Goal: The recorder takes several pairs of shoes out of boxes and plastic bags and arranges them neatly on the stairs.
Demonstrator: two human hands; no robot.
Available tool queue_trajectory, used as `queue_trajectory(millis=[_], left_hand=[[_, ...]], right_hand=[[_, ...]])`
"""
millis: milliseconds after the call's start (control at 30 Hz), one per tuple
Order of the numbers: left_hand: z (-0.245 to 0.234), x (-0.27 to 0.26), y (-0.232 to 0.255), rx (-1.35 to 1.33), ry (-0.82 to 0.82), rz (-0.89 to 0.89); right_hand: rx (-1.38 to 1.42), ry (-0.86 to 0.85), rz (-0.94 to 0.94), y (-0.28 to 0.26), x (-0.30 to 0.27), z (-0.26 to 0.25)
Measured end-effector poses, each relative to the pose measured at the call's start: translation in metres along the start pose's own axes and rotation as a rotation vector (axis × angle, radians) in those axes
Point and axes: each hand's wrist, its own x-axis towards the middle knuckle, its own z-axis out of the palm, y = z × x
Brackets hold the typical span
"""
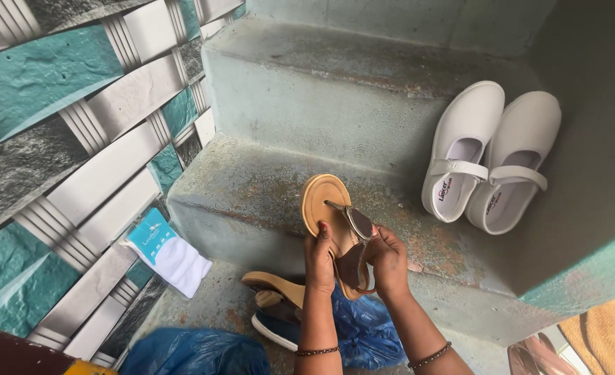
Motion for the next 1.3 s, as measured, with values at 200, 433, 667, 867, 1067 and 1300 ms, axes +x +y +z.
queue_trajectory(millis=[200, 433, 667, 867, 1067, 1300], left_hand=[[0.034, -0.001, 0.038, 0.121, 0.019, -0.106], [0.027, -0.017, 0.008, 0.139, 0.14, 0.014], [0.038, -0.002, 0.038, 0.168, 0.034, -0.043], [0.061, 0.048, 0.162, 1.22, -0.308, -0.176], [0.026, 0.071, 0.264, 1.887, -0.605, -0.31], [-0.105, 0.108, 0.238, 1.743, -0.416, -0.504]], right_hand=[[-0.174, 0.004, -0.034, 0.002, 0.013, -0.006], [-0.636, -0.115, -0.533, -0.005, -0.006, -0.005], [-0.211, -0.118, -0.046, -0.012, -0.002, -0.021], [-0.275, -0.29, 0.004, 0.003, -0.006, 0.011], [-0.363, -0.498, 0.005, 0.018, -0.045, 0.122], [-0.609, -0.271, -0.028, 0.121, -0.044, 0.202]])
